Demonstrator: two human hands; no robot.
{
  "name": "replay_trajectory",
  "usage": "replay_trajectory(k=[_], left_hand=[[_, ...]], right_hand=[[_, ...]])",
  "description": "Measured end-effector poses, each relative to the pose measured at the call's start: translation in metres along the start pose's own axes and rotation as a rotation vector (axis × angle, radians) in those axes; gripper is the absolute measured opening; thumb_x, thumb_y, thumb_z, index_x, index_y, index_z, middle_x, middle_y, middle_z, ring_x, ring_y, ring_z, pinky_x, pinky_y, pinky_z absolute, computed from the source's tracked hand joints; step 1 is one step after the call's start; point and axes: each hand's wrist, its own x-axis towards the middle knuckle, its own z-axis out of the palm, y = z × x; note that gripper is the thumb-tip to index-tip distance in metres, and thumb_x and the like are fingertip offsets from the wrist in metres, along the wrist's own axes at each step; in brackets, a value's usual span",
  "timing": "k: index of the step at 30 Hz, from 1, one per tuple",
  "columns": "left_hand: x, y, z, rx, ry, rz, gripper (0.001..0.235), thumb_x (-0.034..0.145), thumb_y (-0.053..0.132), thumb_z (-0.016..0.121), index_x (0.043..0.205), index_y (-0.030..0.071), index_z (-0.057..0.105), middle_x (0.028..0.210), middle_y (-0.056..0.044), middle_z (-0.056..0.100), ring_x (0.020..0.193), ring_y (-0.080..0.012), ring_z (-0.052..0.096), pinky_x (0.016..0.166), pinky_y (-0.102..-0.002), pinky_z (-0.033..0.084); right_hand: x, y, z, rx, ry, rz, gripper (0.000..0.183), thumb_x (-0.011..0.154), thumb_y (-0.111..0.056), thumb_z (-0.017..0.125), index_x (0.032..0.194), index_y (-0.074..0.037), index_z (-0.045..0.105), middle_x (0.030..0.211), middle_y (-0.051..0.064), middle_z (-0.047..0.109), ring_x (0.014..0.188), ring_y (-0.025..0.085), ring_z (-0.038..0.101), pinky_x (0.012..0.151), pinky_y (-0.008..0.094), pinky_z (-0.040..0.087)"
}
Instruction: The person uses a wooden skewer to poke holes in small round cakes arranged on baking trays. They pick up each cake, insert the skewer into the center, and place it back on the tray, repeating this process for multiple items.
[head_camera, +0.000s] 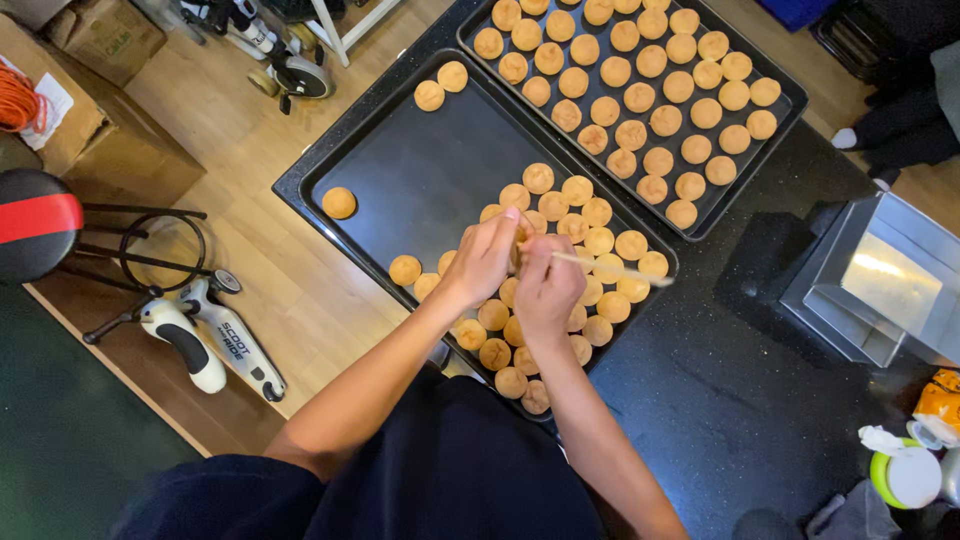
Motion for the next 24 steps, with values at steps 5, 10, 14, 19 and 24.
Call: replay_trajectory(k=[5,10,14,19,24], left_hand=[[-0.001,-0.012,0.005,0.087,-0.051,0.13,0.049,0.113,0.031,0.035,0.084,0.0,0.06,0.071,-0.014,0.062,0.066,-0.0268,0.062,0.066,-0.039,0.049],[0.003,-0.031,0.004,0.001,-0.011,-0.029,0.044,0.109,0.031,0.036,0.09,0.002,0.064,0.065,-0.012,0.061,0.061,-0.0238,0.062,0.063,-0.039,0.05],[0.015,-0.069,-0.01,0.068,0.038,-0.071,0.036,0.103,0.027,0.04,0.093,0.003,0.063,0.072,-0.014,0.063,0.065,-0.0253,0.067,0.066,-0.039,0.053],[0.017,-0.123,-0.051,0.747,0.289,0.01,0.029,0.094,0.029,0.064,0.099,0.0,0.06,0.101,-0.023,0.061,0.095,-0.0401,0.06,0.08,-0.048,0.049],[-0.008,-0.138,-0.07,0.839,0.218,-0.141,0.036,0.089,0.037,0.072,0.103,0.006,0.061,0.105,-0.016,0.06,0.1,-0.0364,0.059,0.085,-0.049,0.042]], right_hand=[[-0.001,0.012,0.006,-0.02,0.019,0.11,0.04,0.121,-0.025,0.043,0.088,-0.006,0.052,0.076,0.002,0.051,0.068,0.01,0.049,0.064,0.028,0.04],[-0.004,0.022,0.011,0.411,0.034,0.557,0.032,0.114,-0.025,0.04,0.093,-0.007,0.054,0.066,-0.002,0.048,0.054,0.005,0.046,0.05,0.023,0.038],[-0.003,0.021,0.014,0.331,0.047,0.44,0.029,0.114,-0.025,0.041,0.097,-0.006,0.055,0.069,-0.002,0.05,0.056,0.006,0.05,0.053,0.023,0.042],[0.001,0.022,0.008,0.29,0.006,0.505,0.033,0.114,-0.025,0.045,0.09,-0.005,0.057,0.064,-0.001,0.049,0.054,0.006,0.048,0.05,0.023,0.039],[0.002,0.027,0.007,0.312,0.033,0.547,0.034,0.112,-0.025,0.046,0.088,-0.005,0.058,0.061,-0.001,0.049,0.052,0.005,0.047,0.05,0.022,0.038]])
